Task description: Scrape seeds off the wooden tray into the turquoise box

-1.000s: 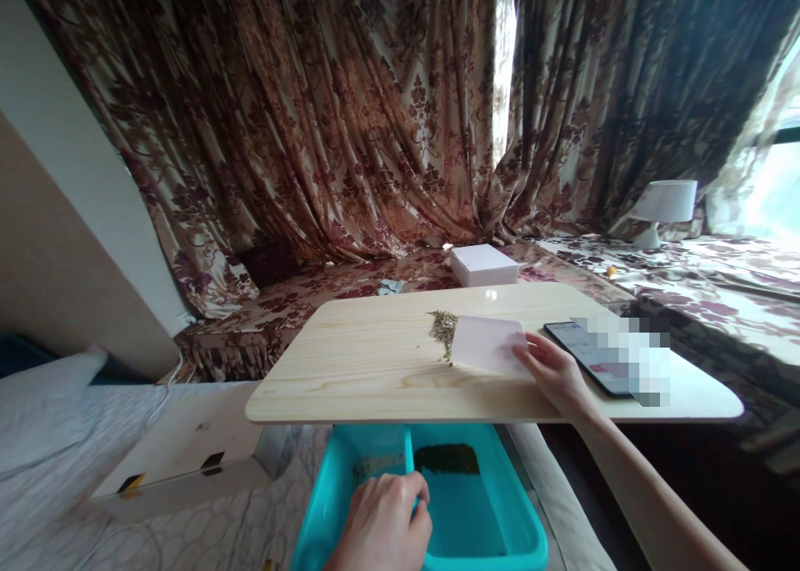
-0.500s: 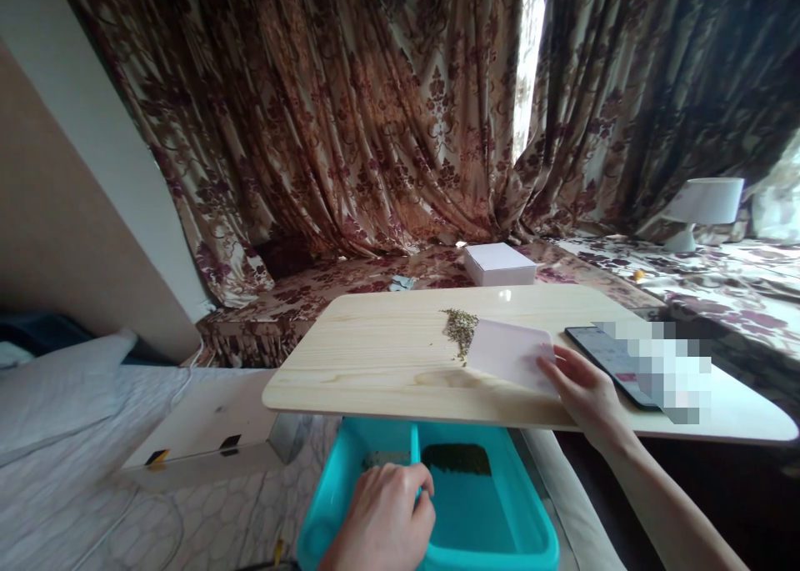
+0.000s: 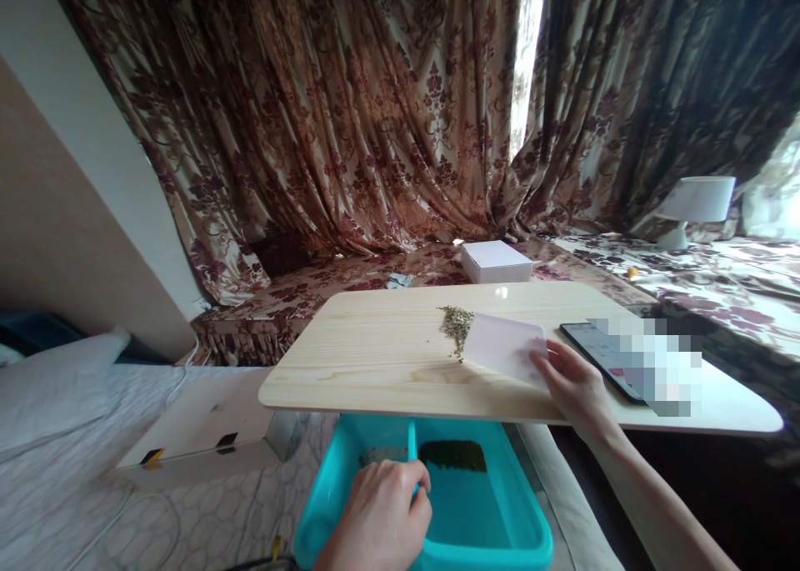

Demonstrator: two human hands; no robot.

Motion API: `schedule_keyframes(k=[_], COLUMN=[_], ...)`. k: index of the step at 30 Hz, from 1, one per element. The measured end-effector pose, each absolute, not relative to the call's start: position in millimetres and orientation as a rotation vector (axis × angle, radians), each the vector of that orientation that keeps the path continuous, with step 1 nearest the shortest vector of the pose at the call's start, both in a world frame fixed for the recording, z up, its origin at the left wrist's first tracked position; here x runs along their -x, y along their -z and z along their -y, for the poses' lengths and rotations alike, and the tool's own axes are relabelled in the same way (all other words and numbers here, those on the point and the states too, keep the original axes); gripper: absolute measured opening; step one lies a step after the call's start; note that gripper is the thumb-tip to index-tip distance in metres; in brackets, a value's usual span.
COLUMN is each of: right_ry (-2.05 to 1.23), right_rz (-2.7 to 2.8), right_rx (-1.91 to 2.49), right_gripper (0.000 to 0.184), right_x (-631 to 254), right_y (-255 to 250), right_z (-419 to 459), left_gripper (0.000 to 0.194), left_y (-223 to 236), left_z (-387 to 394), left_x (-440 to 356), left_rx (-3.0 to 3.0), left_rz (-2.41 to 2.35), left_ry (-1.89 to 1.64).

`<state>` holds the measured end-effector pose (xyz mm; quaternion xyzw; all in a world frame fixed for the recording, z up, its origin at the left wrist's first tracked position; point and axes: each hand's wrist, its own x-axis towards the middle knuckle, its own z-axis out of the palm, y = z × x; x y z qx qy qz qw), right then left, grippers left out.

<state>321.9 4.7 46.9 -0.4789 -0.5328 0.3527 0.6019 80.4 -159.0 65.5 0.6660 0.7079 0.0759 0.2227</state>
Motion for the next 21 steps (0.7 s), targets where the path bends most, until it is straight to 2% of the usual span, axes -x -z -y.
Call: schedule_keyframes(k=[6,21], right_ry=[-0.773,-0.859], right_rz=[1.201,1.263], right_rx=[1.093,1.111], right_gripper=[0.048,0.04], right_x=[-321.9,-314.6], right_y=[-29.5,-40.8], right_z=[-18.0,-10.5], left_gripper=[0.029,0.029], left_y=[-64.8,-64.5], left_z=[159.8,159.0], left_x=[-77.4,-73.3], left_rx=[-1.858,-1.875], left_rz=[-1.943,-1.94], left_ry=[-0.249,-0.292])
